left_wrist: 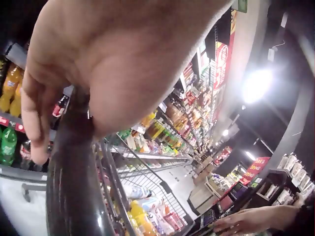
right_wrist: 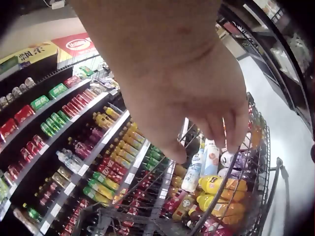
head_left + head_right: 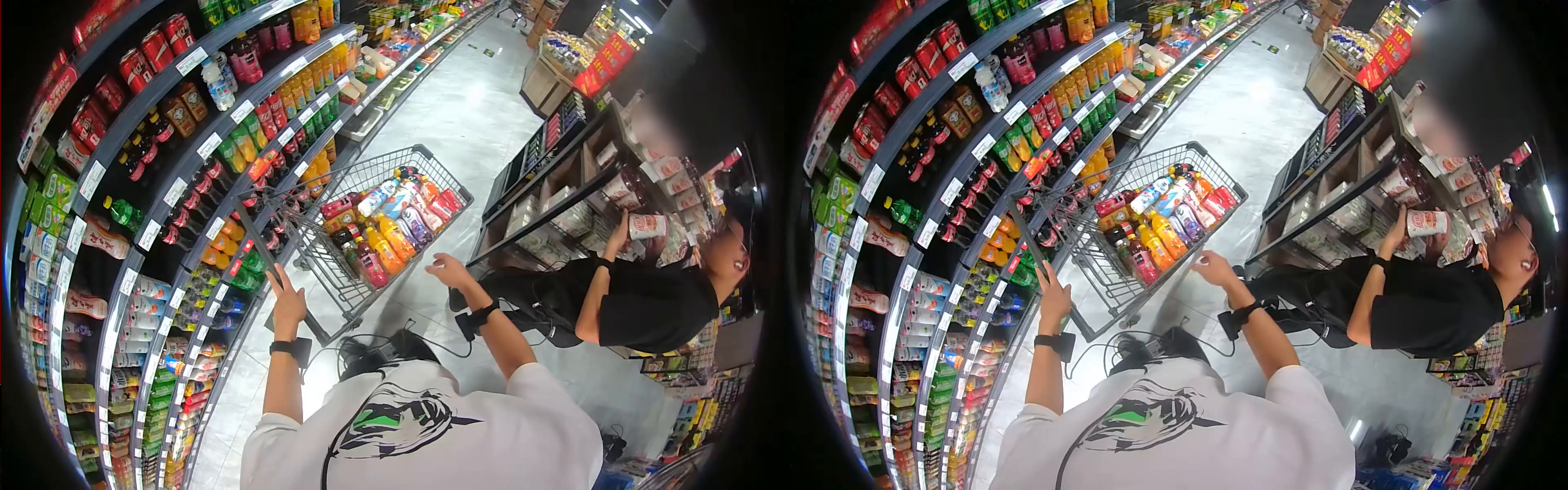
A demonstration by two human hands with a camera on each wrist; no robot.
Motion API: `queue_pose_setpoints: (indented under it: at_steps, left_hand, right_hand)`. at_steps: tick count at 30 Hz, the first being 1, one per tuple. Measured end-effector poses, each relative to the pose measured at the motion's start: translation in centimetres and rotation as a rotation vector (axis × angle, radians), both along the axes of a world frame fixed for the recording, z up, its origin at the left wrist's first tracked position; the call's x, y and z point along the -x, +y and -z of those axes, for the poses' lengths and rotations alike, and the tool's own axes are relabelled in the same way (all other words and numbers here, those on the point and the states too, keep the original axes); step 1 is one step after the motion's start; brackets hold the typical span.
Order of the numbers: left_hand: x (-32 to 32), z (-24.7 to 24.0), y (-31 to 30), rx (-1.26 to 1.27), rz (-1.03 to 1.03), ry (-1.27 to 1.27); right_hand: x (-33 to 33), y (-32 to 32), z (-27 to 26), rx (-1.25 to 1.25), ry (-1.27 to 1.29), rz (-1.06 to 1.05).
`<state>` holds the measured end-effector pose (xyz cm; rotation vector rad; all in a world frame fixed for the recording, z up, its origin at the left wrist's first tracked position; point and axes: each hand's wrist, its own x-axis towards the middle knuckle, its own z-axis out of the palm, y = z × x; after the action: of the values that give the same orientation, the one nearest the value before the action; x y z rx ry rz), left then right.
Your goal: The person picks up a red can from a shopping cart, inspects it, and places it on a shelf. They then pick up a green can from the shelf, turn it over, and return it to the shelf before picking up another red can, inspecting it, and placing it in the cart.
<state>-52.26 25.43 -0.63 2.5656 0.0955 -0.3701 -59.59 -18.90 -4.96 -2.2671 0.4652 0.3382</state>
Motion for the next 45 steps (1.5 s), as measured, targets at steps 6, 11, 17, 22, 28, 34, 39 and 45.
queue_pose_setpoints:
  at_steps: [6,11,17,22,28,34,39,45]
  left_hand:
    - [0.0,1.7,0.8,0.025,-0.004,-0.060]
    - [0.7,1.3,-0.4,0.061,-0.105,-0.172]
    - [0.9,-1.7,-2.9,0.015,-0.274,-0.096]
    - [-0.2,-2.9,-4.0,-0.056,-0.437,-0.017]
    - [-1.1,-3.2,-4.7,-0.122,-0.489,0.089]
    - [-1.3,-2.6,-5.0,-0.156,-0.506,0.064]
    - [-0.8,-2.5,-5.1,-0.109,-0.529,0.023]
    - [2.6,0.0,-4.0,0.111,-0.420,-0.131]
  right_hand:
    - [-7.2,-5.5,2.6,0.129,-0.089,0.112]
    - [-16.3,-10.5,5.7,0.308,-0.019,0.036]
    - [-23.9,-14.8,12.0,0.393,0.220,0.054]
    - [-26.5,-17.5,17.2,0.305,0.353,0.069]
    - [-26.2,-18.1,20.1,0.542,0.197,-0.028]
    - [-25.6,-19.5,22.3,0.323,0.092,-0.012]
    - [-23.5,-16.5,18.8,-0.159,-0.217,-0.080]
    - [-20.2,-5.6,7.2,-0.489,-0.320,-0.266]
